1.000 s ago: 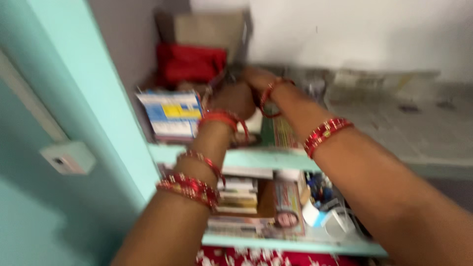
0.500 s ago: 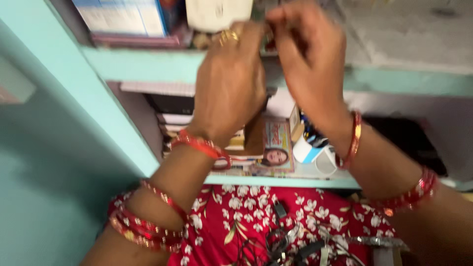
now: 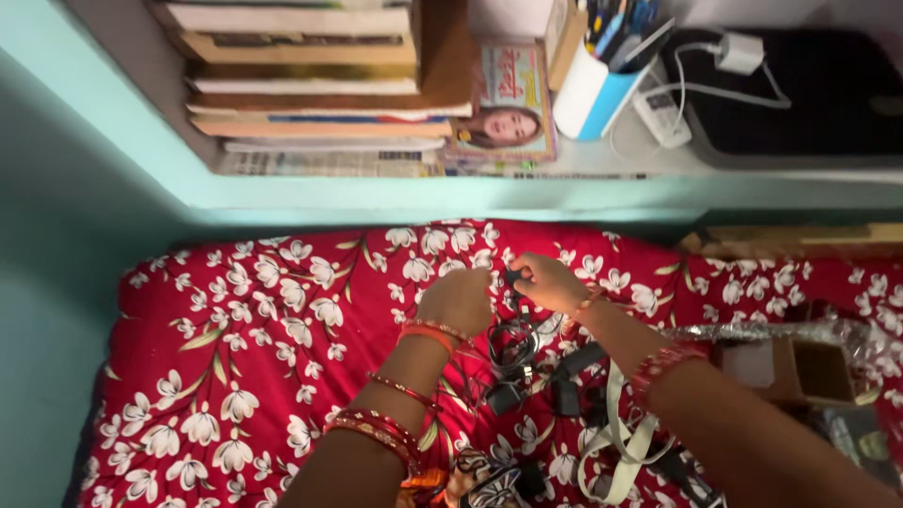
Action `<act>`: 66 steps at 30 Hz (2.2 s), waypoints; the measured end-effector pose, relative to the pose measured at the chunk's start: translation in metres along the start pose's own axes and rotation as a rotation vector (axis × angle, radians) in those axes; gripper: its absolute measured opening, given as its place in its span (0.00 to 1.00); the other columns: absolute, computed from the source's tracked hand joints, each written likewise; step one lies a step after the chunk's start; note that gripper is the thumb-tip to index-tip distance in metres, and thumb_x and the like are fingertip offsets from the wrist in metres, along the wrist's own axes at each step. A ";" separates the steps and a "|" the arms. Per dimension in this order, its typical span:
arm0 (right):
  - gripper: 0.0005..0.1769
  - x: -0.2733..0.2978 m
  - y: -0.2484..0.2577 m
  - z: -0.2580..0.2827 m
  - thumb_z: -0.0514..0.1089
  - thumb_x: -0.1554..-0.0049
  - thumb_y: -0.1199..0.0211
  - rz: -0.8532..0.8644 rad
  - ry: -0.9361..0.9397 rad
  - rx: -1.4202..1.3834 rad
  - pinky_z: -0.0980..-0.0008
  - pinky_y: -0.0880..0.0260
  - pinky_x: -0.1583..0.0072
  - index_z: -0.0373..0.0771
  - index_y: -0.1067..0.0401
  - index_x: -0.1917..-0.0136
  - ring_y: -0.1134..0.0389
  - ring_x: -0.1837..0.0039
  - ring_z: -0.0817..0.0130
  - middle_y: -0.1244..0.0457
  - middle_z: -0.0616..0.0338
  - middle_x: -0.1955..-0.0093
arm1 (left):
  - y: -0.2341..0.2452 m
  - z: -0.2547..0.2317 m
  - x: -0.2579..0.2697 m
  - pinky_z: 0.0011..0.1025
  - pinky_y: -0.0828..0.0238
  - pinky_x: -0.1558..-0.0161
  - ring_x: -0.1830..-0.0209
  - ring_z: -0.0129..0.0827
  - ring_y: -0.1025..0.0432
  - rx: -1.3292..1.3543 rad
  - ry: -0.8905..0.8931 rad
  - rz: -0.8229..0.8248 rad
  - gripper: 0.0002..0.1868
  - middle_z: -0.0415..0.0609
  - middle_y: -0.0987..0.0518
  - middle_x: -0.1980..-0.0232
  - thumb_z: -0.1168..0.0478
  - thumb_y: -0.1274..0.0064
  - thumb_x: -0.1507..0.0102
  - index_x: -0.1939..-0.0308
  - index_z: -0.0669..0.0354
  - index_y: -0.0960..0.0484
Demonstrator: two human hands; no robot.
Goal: The person sits on a bed and organizes a pile of tangled cables and small electronic accessories. They pick up individual items, separate them, and place them into a white box or onto a nearby shelf.
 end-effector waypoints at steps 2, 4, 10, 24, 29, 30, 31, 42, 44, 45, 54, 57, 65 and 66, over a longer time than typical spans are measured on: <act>0.29 0.001 -0.022 -0.024 0.47 0.51 0.28 -0.119 0.144 0.198 0.55 0.29 0.45 0.38 0.29 0.37 0.30 0.45 0.49 0.32 0.46 0.47 | -0.038 0.013 0.005 0.51 0.26 0.48 0.51 0.57 0.23 -0.010 0.028 0.056 0.10 0.64 0.19 0.53 0.65 0.50 0.40 0.55 0.62 0.19; 0.37 -0.009 -0.038 -0.052 0.51 0.51 0.27 -0.162 0.006 0.251 0.51 0.30 0.42 0.39 0.34 0.32 0.32 0.42 0.42 0.35 0.41 0.43 | -0.062 0.022 0.010 0.51 0.27 0.48 0.49 0.57 0.24 0.012 0.032 0.075 0.12 0.64 0.20 0.52 0.64 0.48 0.41 0.55 0.63 0.20; 0.45 0.002 -0.060 -0.096 0.59 0.57 0.21 -0.150 -0.491 0.247 0.50 0.30 0.38 0.40 0.36 0.33 0.34 0.37 0.43 0.37 0.40 0.40 | -0.125 0.045 0.002 0.50 0.27 0.46 0.47 0.57 0.24 0.039 0.144 0.056 0.11 0.62 0.19 0.50 0.59 0.47 0.38 0.56 0.61 0.18; 0.21 0.064 0.001 -0.077 0.47 0.40 0.38 0.014 -0.502 -1.177 0.65 0.27 0.44 0.33 0.29 0.38 0.31 0.46 0.65 0.31 0.52 0.46 | -0.223 0.096 -0.066 0.48 0.20 0.54 0.59 0.50 0.20 0.731 0.544 0.138 0.20 0.59 0.17 0.60 0.53 0.42 0.40 0.54 0.66 0.15; 0.23 0.041 -0.019 -0.015 0.46 0.44 0.34 0.082 -0.400 -1.029 0.68 0.23 0.41 0.35 0.29 0.37 0.29 0.42 0.69 0.33 0.60 0.46 | -0.171 0.093 -0.079 0.32 0.27 0.65 0.69 0.33 0.24 1.021 0.397 0.049 0.28 0.53 0.15 0.66 0.42 0.47 0.38 0.56 0.68 0.12; 0.24 0.034 -0.022 -0.008 0.45 0.44 0.34 0.062 -0.390 -1.040 0.69 0.23 0.41 0.35 0.29 0.36 0.29 0.42 0.70 0.33 0.61 0.45 | -0.164 0.094 -0.077 0.31 0.28 0.67 0.70 0.32 0.24 0.979 0.413 0.033 0.32 0.52 0.16 0.66 0.38 0.47 0.36 0.57 0.69 0.13; 0.23 0.028 -0.025 0.002 0.45 0.42 0.34 0.078 -0.348 -0.987 0.68 0.22 0.41 0.34 0.28 0.36 0.29 0.44 0.69 0.35 0.60 0.48 | -0.153 0.096 -0.075 0.30 0.29 0.68 0.71 0.31 0.25 0.934 0.424 0.015 0.36 0.52 0.17 0.66 0.33 0.47 0.34 0.57 0.70 0.14; 0.20 0.066 -0.060 0.041 0.40 0.42 0.36 -0.019 -0.149 -0.996 0.68 0.18 0.50 0.30 0.27 0.38 0.26 0.50 0.69 0.30 0.53 0.48 | -0.083 0.073 -0.020 0.36 0.22 0.62 0.68 0.37 0.18 0.459 0.226 0.169 0.23 0.53 0.14 0.67 0.51 0.27 0.53 0.63 0.65 0.13; 0.15 0.080 -0.055 0.021 0.41 0.39 0.37 -0.252 -0.175 -0.939 0.69 0.23 0.57 0.27 0.25 0.43 0.27 0.57 0.67 0.30 0.49 0.55 | -0.079 0.072 -0.016 0.36 0.21 0.60 0.67 0.38 0.18 0.432 0.203 0.125 0.22 0.54 0.14 0.67 0.52 0.26 0.55 0.64 0.64 0.12; 0.14 0.090 -0.055 0.012 0.41 0.37 0.38 -0.366 -0.187 -0.910 0.69 0.25 0.61 0.26 0.24 0.46 0.27 0.61 0.66 0.30 0.47 0.59 | -0.074 0.073 -0.012 0.37 0.21 0.59 0.66 0.39 0.18 0.391 0.197 0.090 0.22 0.54 0.14 0.66 0.53 0.26 0.55 0.64 0.63 0.12; 0.28 0.173 -0.121 0.056 0.51 0.58 0.31 0.010 0.303 0.552 0.53 0.35 0.45 0.39 0.26 0.45 0.34 0.42 0.55 0.34 0.53 0.47 | -0.043 0.118 0.025 0.40 0.23 0.53 0.60 0.43 0.18 0.389 0.324 -0.137 0.27 0.55 0.14 0.61 0.47 0.27 0.56 0.61 0.61 0.13; 0.19 0.169 -0.133 0.063 0.46 0.50 0.33 0.024 0.314 0.723 0.53 0.36 0.41 0.40 0.26 0.45 0.33 0.39 0.57 0.33 0.56 0.46 | -0.047 0.129 0.039 0.40 0.23 0.53 0.60 0.43 0.18 0.382 0.386 -0.111 0.27 0.56 0.14 0.60 0.46 0.27 0.56 0.61 0.62 0.12; 0.12 0.135 -0.071 0.077 0.43 0.43 0.41 0.600 0.137 -0.114 0.67 0.27 0.46 0.40 0.21 0.48 0.25 0.51 0.65 0.27 0.57 0.55 | -0.020 0.128 0.055 0.39 0.22 0.56 0.63 0.40 0.17 0.452 0.358 -0.129 0.25 0.54 0.13 0.63 0.48 0.27 0.56 0.63 0.60 0.12; 0.13 0.139 -0.066 0.076 0.42 0.43 0.42 0.623 0.075 -0.063 0.68 0.27 0.46 0.42 0.23 0.47 0.26 0.52 0.66 0.27 0.57 0.55 | -0.012 0.128 0.057 0.39 0.22 0.56 0.63 0.41 0.18 0.434 0.379 -0.149 0.25 0.54 0.14 0.63 0.48 0.26 0.56 0.63 0.61 0.12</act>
Point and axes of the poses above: each hand's wrist, its own x-axis away from the middle knuckle, its own y-axis out of the back of the hand, z = x × y, the point moved 8 cm from there along -x, towards the middle knuckle
